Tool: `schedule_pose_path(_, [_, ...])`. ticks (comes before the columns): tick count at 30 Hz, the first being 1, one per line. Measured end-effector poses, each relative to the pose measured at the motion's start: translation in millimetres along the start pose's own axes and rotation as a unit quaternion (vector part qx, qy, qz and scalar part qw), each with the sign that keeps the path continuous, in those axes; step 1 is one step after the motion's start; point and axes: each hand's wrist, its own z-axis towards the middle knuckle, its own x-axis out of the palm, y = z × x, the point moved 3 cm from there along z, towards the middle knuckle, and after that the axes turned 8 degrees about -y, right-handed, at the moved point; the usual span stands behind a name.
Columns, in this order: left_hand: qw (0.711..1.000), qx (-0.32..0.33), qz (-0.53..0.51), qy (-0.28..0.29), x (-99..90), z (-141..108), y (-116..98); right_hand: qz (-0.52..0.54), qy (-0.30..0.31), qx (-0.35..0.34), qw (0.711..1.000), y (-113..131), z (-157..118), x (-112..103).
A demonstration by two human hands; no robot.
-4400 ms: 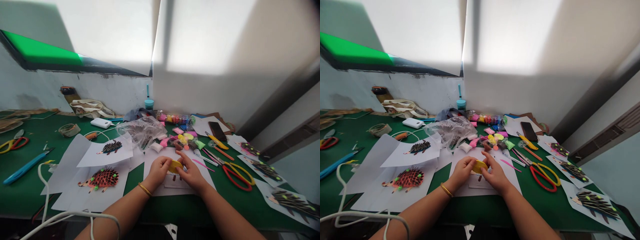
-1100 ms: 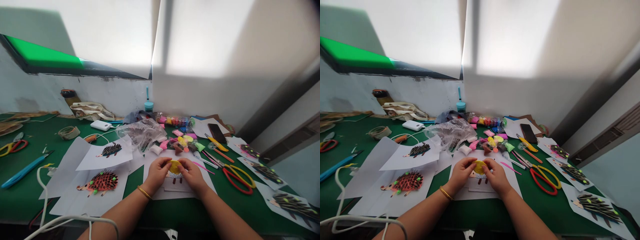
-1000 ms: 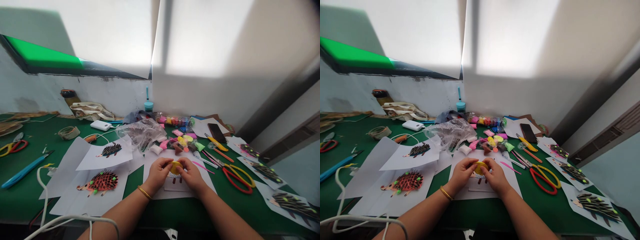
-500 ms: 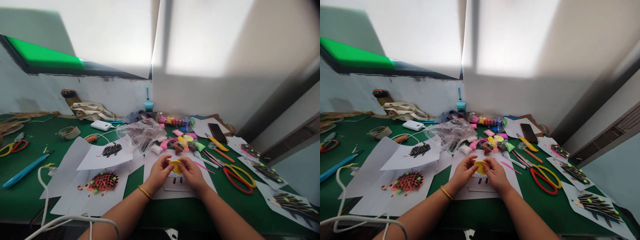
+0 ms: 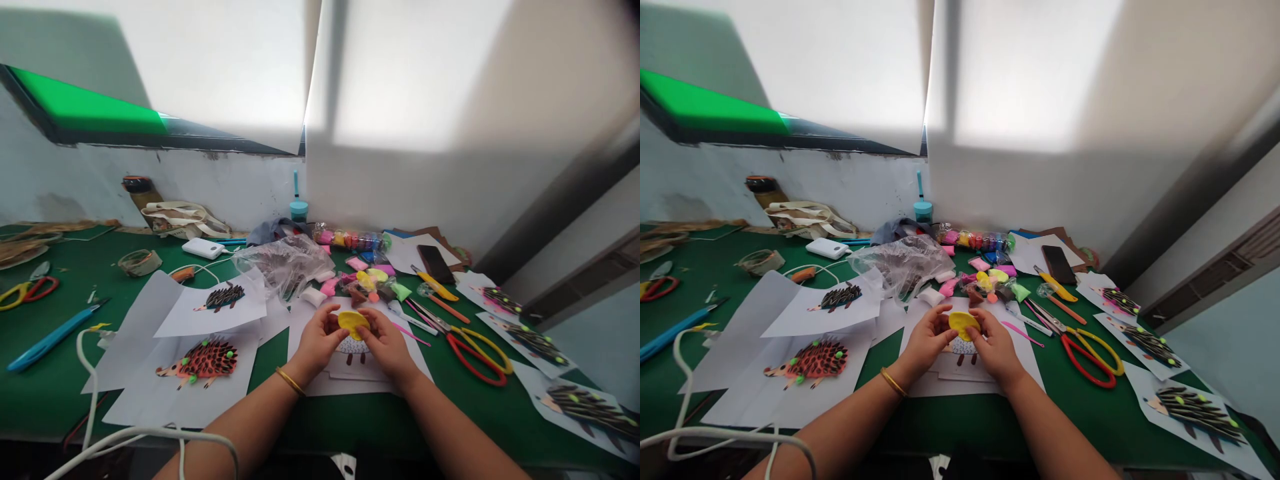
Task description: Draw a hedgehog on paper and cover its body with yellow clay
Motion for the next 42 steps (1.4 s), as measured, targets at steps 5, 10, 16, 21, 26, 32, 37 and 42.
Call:
schedule_pose_path(5, [1.0, 0.004, 0.008, -0.007, -0.9, 1, 1, -0.01, 0.01, -0.016, 1.0, 2, 0, 0])
schedule_pose_path(10, [0.999, 0.009, 0.05, -0.008, -2.2, 1, -2, -0.079, -0.011, -0.033, 0.996, 3, 0, -3])
schedule_pose_path(16, [0.999, -0.006, 0.044, -0.009, -3.1, 0, -4, -0.107, 0.026, -0.095, 0.989, 10, 0, -2])
schedule_pose_path(21, [1.0, -0.024, 0.018, 0.01, -2.2, 0, -3, -0.149, 0.064, -0.14, 0.977, 17, 2, 1])
schedule_pose_path(26, [0.996, 0.001, 0.086, 0.001, -6.1, 1, -3, -0.164, 0.043, -0.14, 0.976, 15, 7, -4])
schedule_pose_path(32, [0.902, 0.146, 0.402, 0.051, -15.1, -6, -23, -0.135, -0.03, -0.057, 0.989, 3, 20, -21])
schedule_pose_path(37, [0.809, 0.143, 0.554, 0.137, -19.9, -13, -28, -0.027, -0.029, 0.042, 0.998, -4, 30, -34])
schedule_pose_path(42, [0.79, 0.13, 0.582, 0.145, -22.5, -10, -27, -0.024, -0.007, 0.047, 0.999, 1, 41, -41])
